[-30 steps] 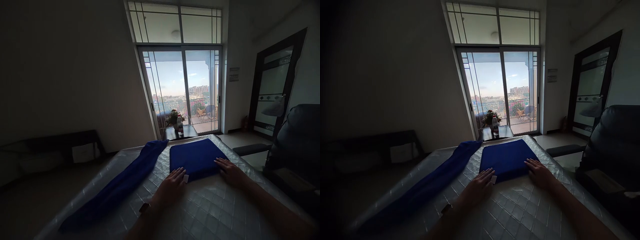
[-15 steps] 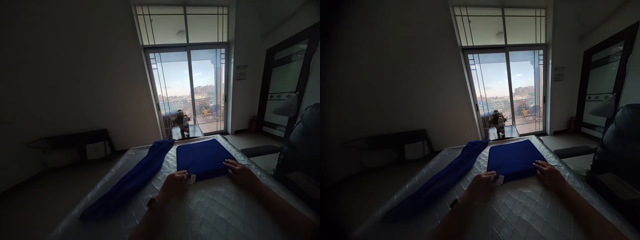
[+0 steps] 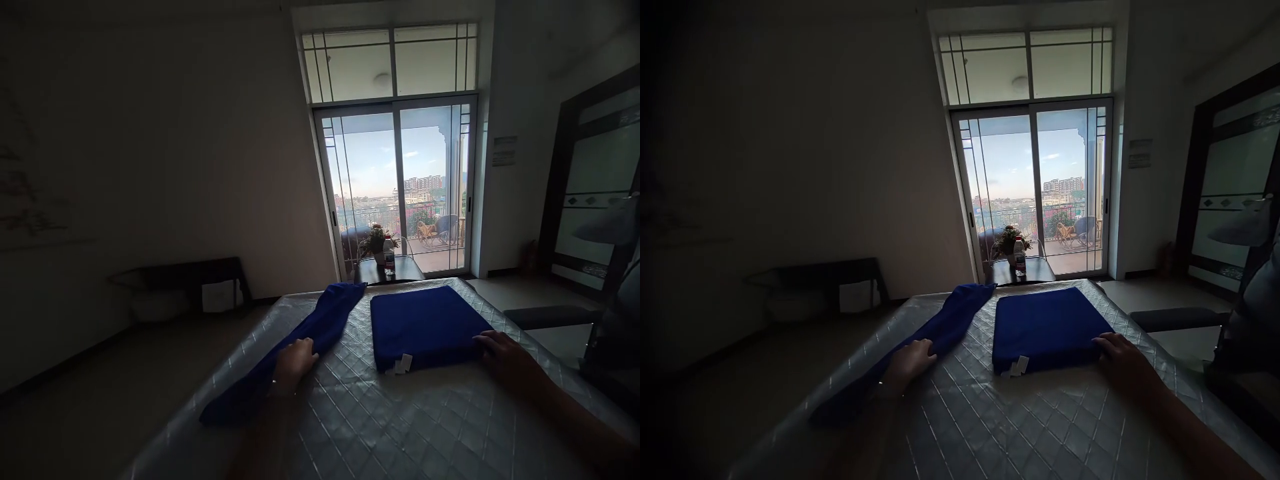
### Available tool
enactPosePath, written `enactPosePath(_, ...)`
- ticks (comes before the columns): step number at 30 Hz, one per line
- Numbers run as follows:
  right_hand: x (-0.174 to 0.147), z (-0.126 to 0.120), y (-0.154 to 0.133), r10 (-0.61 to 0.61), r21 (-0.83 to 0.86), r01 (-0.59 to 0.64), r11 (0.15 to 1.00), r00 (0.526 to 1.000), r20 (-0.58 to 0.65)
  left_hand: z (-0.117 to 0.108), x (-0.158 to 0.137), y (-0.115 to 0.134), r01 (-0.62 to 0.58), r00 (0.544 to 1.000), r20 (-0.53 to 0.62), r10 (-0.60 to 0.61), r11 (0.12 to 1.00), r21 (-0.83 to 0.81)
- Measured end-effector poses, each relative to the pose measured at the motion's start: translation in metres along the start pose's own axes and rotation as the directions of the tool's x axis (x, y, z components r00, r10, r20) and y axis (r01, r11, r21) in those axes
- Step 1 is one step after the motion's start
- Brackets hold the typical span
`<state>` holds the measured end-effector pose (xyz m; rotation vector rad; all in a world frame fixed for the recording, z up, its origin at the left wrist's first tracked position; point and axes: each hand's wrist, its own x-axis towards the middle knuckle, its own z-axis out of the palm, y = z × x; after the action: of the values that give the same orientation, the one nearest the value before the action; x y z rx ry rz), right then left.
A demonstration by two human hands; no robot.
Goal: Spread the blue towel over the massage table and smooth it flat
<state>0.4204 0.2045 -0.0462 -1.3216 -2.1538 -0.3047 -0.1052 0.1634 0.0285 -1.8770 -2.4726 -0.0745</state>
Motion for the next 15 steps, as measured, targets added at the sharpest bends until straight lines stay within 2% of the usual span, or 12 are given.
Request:
enactPosePath(3, 0.000, 0.001, 0.002, 0.009, 0.000, -0.009, 1.000, 1.000, 0.006, -0.005, 0.001, 0.002, 0.001, 1.000, -0.031, -0.001, 1.000, 0.006)
enactPosePath(11, 0.000, 0.001, 0.002, 0.029, 0.026, -0.030, 0.999, 1.000, 0.011, -0.037, -0.005, -0.004, 0.089, 0.977, -0.189, -0.099, 0.994, -0.061)
enactPosePath(13, -0.001, 0.001, 0.002, 0.042, 0.038, -0.043, 0.998, 0.999, 0.020, -0.044, -0.007, 0.000, 0.126, 0.946, -0.289, -0.146, 0.988, -0.089)
enactPosePath(15, -0.001, 0.002, 0.004, 0.053, 0.045, -0.054, 0.998, 0.998, 0.026, -0.051, -0.008, 0.004, 0.149, 0.878, -0.428, -0.213, 0.973, -0.177)
